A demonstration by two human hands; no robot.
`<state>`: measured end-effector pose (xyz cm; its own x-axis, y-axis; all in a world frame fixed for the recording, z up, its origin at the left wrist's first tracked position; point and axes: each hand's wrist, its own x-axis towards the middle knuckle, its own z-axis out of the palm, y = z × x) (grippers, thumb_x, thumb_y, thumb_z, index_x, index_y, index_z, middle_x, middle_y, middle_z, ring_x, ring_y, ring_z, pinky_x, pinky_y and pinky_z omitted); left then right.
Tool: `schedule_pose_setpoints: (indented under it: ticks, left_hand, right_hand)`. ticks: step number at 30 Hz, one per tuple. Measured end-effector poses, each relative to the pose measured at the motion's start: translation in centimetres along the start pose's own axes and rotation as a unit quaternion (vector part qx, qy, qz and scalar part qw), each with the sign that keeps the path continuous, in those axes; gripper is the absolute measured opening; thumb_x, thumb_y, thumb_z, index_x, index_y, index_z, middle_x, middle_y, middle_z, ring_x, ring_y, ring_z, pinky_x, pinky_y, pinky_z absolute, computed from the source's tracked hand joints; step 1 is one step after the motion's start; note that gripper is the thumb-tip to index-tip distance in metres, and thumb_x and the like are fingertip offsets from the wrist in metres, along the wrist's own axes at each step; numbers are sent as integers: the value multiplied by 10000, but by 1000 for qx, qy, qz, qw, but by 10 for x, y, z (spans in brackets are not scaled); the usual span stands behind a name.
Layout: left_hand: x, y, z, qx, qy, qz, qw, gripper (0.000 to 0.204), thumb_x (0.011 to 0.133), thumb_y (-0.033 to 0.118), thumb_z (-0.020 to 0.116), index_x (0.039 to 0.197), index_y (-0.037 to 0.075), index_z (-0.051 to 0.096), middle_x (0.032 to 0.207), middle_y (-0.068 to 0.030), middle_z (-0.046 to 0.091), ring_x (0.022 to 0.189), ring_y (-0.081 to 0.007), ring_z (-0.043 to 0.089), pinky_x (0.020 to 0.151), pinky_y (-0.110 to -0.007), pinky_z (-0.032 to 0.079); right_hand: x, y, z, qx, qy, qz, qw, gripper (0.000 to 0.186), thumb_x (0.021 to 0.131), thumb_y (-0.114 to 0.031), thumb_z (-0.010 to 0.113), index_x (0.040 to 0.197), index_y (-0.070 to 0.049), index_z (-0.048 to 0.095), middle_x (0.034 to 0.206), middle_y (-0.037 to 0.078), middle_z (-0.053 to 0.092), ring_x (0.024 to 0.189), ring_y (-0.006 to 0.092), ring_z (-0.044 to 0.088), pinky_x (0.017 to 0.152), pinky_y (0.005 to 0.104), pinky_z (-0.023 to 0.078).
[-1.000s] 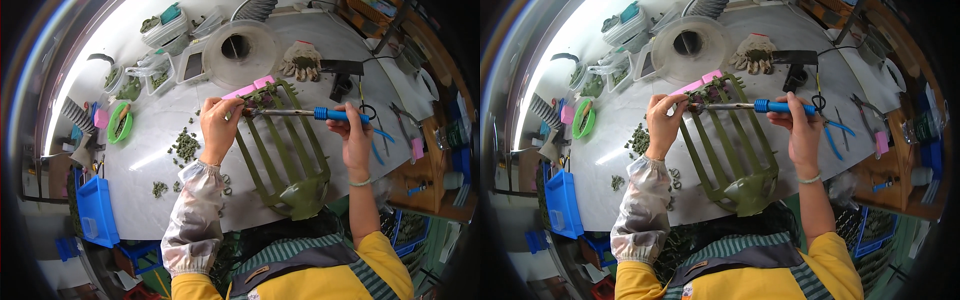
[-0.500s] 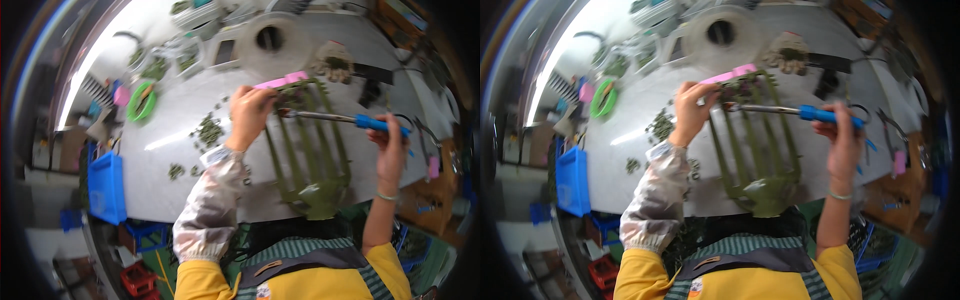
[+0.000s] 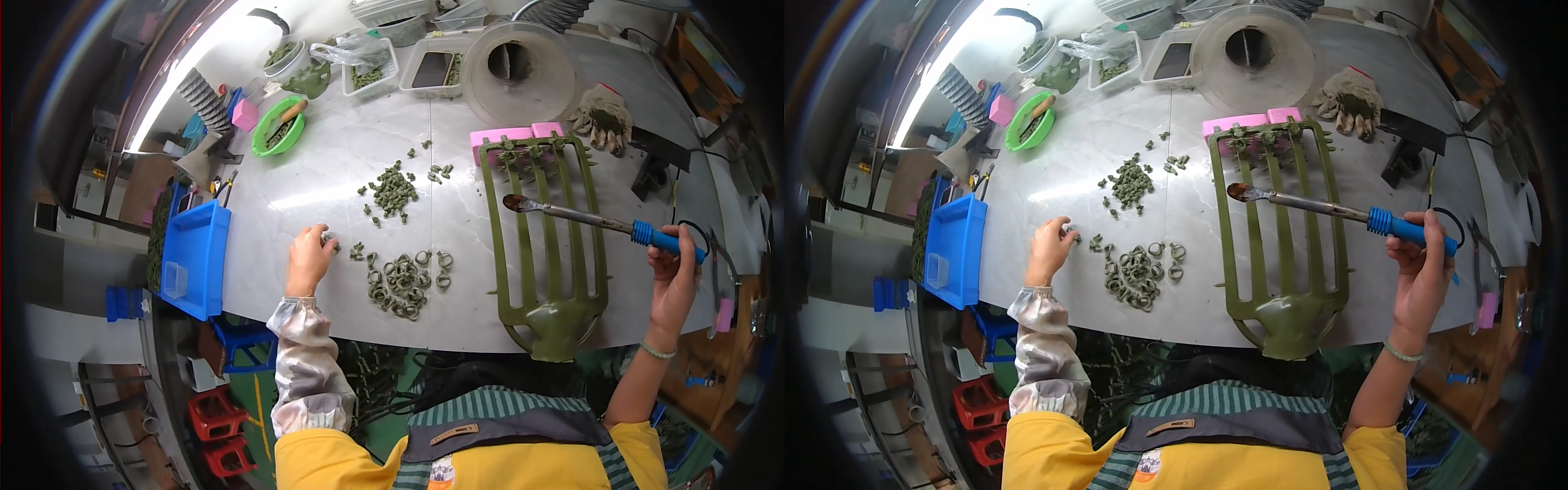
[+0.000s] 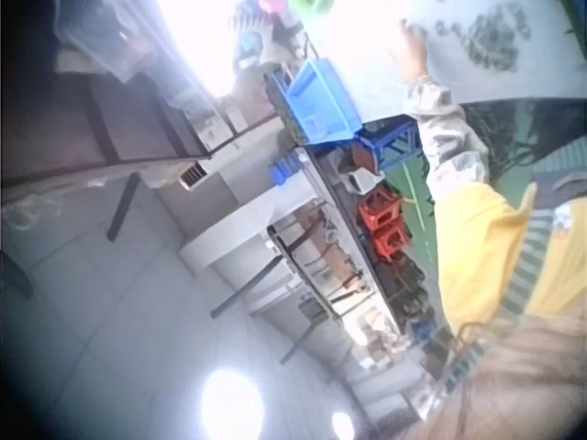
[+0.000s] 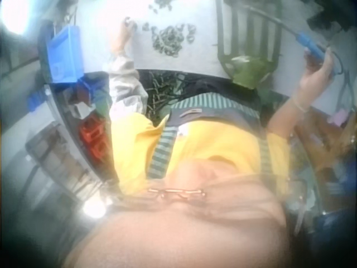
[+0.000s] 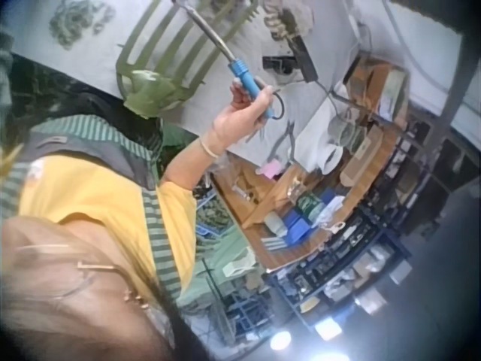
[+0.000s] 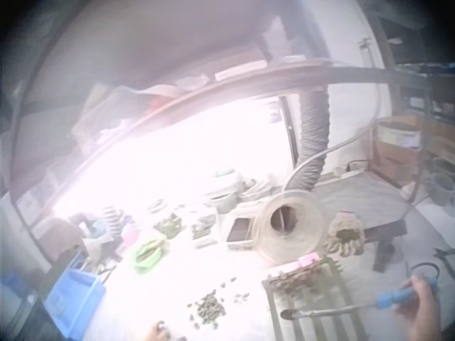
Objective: The person sorts small plastic components by hand, places foam blocks under a green plastic frame, and fuses the plastic components onto the frame using a soldering iron.
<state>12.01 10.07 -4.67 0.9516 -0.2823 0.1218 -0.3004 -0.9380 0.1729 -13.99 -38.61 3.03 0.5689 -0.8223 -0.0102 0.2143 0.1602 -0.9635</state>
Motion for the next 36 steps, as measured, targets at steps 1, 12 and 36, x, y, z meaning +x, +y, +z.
schedule_pose_setpoints:
  ticks: [1, 12, 36]
  left_hand:
    - [-2, -3, 6, 13, 20, -12, 1000, 181, 813, 159, 700, 961, 53, 699, 877, -138, 681, 829, -322, 664, 754, -411, 524]
    - [16, 6, -1, -577, -49, -184, 794, 252, 915, 57, 632, 1134, -68, 639, 981, -108, 679, 838, -169, 681, 769, -244, 574]
    - [80, 355, 30, -250, 184, 360, 880, 143, 747, 130, 755, 888, 129, 726, 808, 7, 686, 866, -218, 554, 807, -358, 400]
  right_hand:
    - [0, 0, 1, 0, -2, 0, 1000, 314, 920, -313, 645, 985, -7, 665, 754, 74, 690, 639, 116, 686, 643, 224, 589]
    - [-4, -4, -3, 2, -11, -13, 1000, 311, 924, -309, 642, 970, -3, 675, 755, 82, 697, 652, 122, 694, 636, 222, 595]
    - [45, 15, -34, 78, 35, -54, 995, 267, 937, -247, 634, 927, 16, 678, 817, 103, 701, 673, 177, 706, 610, 265, 595]
